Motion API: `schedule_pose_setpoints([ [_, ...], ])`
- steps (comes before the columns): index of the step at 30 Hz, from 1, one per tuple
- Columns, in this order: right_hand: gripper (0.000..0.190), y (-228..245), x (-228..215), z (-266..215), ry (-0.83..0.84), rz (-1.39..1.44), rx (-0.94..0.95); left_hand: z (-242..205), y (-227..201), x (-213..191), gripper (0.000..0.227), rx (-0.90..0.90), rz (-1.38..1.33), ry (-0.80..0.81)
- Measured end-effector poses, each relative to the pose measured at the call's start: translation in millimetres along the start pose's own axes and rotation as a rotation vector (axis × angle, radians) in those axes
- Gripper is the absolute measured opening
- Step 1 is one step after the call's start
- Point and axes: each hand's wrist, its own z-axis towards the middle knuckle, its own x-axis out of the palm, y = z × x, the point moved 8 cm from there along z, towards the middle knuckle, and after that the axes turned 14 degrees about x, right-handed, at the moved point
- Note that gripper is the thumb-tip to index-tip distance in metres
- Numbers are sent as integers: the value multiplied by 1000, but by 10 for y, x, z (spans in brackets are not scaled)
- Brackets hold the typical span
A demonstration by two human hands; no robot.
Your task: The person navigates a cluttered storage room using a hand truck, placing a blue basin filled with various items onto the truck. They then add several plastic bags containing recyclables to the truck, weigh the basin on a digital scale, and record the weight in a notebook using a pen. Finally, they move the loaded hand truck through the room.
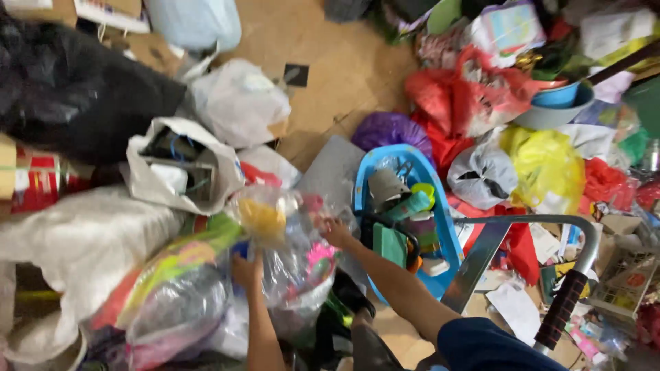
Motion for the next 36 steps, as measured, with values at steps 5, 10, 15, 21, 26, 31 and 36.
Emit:
schedule_pose_setpoints([
  [5, 86, -249, -152, -371, 39, 299, 265, -532, -190, -241, 76, -30, 19, -60],
  [10, 82, -603, 173, -244, -49, 457, 278, -739, -231, -254, 68, 117, 77, -132],
  [15, 57, -571, 359, -360, 183, 254, 448, -843, -26, -189, 65, 9, -67, -41],
  [21, 29, -419, 353, -790, -38, 213, 208, -996, 141, -170, 50, -24, -350, 154],
  [26, 21, -120, -202, -1262, -44, 293, 162, -1387, 197, -775, 54, 0, -469, -90],
  [31, 25, 435, -560, -1625, 97, 140, 147, -2199, 130, -1778, 44, -307, -429, -181],
  [36, 15, 1480, -485, -2553, 96, 27, -420, -3647, 58, -3106, 42, -416, -561, -518],
])
